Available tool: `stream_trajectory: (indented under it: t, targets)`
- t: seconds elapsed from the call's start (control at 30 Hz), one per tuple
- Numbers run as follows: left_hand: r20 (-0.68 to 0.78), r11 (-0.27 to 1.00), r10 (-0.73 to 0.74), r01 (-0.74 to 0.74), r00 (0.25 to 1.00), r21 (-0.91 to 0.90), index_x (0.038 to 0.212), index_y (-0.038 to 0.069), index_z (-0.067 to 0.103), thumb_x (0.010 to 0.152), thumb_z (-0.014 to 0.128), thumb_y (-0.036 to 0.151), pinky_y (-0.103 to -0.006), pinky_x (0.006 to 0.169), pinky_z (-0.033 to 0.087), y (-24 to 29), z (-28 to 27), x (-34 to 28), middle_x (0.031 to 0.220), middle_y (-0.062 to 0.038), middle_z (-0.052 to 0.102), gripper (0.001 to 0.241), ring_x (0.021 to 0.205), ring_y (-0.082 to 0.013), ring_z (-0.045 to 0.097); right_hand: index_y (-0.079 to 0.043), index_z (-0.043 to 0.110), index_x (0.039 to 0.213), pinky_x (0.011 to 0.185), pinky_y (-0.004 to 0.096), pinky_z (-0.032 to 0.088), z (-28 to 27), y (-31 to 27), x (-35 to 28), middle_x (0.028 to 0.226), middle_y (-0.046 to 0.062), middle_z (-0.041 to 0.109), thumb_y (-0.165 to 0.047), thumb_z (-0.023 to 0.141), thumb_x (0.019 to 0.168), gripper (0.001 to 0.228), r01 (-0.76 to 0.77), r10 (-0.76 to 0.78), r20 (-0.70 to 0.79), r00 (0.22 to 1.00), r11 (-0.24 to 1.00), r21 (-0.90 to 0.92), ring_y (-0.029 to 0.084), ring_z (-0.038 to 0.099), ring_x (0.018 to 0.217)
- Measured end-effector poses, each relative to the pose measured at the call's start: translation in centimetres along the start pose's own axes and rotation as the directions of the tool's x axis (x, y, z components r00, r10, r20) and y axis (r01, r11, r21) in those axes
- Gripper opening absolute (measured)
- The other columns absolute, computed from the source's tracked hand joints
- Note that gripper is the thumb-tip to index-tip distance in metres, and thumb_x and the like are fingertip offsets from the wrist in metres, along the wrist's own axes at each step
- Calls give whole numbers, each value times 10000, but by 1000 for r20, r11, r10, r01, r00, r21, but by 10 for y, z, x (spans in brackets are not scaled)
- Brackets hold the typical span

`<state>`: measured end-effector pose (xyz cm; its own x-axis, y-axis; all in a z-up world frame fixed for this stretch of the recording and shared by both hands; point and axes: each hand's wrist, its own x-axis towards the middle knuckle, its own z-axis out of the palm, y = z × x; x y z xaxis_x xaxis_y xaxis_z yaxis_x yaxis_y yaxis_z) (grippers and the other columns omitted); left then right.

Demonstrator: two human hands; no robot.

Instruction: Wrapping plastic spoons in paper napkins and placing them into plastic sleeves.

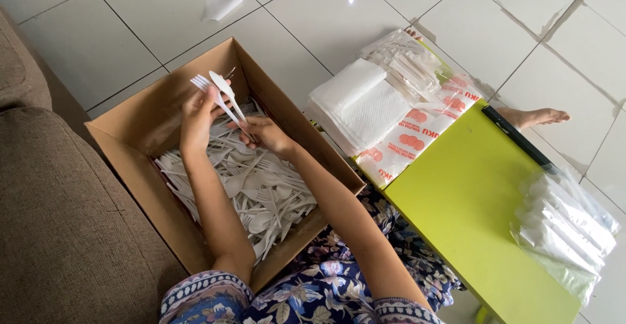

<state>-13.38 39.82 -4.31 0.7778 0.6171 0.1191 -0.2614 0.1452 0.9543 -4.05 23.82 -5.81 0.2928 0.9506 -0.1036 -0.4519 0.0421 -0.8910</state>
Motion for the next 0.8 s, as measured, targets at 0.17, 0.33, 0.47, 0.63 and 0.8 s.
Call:
stream_trajectory:
  t: [0.17,0.33,0.47,0.63,0.8]
  targets:
    - [22,995,28,-26,999,-94,1519,65,403,1103,569,331,-529,961,580,-4,2,-1,1456,-269,529,521,1220,-457,610,7,586,1157,503,236,310,-5,1,3,673,18,401,-204,418,1075,282,-67,67,50,997,998,10,93,340,525]
    - [58,980,38,-26,998,-198,1591,196,357,1091,576,303,-411,997,600,-25,-7,6,1485,-238,534,556,1269,-349,623,-60,617,906,475,241,253,7,-19,-3,631,-37,349,-319,400,1038,363,-151,151,97,984,988,0,69,255,490]
    - [-75,970,9,-27,997,-242,1479,70,497,994,708,116,-353,859,676,-31,-13,9,1315,-257,637,532,1090,-319,734,26,713,1073,427,222,242,1,-6,1,588,-24,331,-423,469,1076,511,-116,121,14,993,973,-199,66,286,467]
    - [-142,980,3,-31,990,-194,1404,20,556,950,755,59,-350,793,695,-36,-11,12,1252,-263,662,498,1039,-322,754,22,717,1104,409,226,239,-11,21,14,567,-17,353,-416,434,1119,521,-87,85,-18,996,950,-299,71,289,449]
    - [-185,998,26,-15,982,57,1295,15,628,888,840,115,-287,680,679,-12,2,4,1122,-207,713,470,894,-193,755,-37,609,1222,502,266,471,-40,56,37,709,71,572,-379,447,1113,393,-22,2,-63,998,946,-325,142,569,603]
